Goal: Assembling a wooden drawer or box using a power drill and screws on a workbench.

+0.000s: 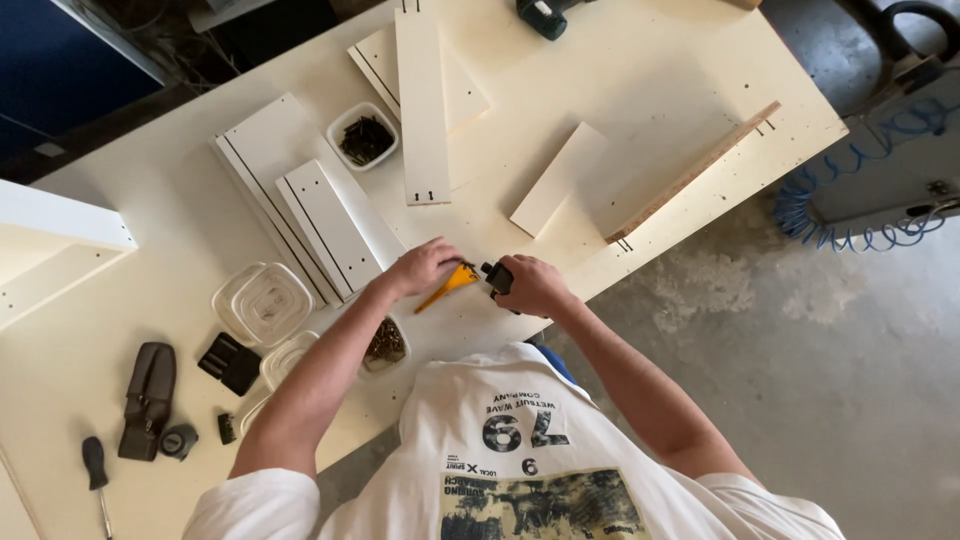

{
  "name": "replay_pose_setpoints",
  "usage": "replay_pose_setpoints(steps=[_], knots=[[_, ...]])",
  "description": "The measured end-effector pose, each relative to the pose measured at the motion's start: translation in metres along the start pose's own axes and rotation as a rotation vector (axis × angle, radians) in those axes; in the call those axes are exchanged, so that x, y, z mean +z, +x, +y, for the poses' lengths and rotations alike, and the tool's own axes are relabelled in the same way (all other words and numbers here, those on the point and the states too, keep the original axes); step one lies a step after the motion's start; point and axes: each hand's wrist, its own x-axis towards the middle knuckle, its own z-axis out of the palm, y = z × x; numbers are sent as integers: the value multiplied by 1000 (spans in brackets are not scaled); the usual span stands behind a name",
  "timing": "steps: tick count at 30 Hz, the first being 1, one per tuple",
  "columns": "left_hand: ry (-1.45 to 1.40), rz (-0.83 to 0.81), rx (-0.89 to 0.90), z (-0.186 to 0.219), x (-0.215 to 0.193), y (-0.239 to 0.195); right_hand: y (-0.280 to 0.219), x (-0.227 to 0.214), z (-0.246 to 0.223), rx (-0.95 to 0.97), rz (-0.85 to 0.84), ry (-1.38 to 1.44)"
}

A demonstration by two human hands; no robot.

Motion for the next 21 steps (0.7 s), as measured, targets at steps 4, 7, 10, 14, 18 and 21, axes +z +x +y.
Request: replay_pose_setpoints(steps=[4, 7, 10, 14, 18, 21], knots=[[-25, -13, 75, 8, -13, 16, 1, 1, 1, 0, 0, -20], [-64, -85, 43, 9, -18, 20, 1, 2, 1, -2, 3, -14], [-47, -86, 53, -13, -8, 26, 1, 3, 2, -3, 11, -20], [-30, -121, 28, -19, 0, 29, 1, 3, 3, -14, -2, -11], [-84, -173, 0, -12, -4, 34, 5, 7, 4, -10, -2, -39], [-76, -235, -53, -13, 9, 48, 9, 14, 8, 0, 6, -64]])
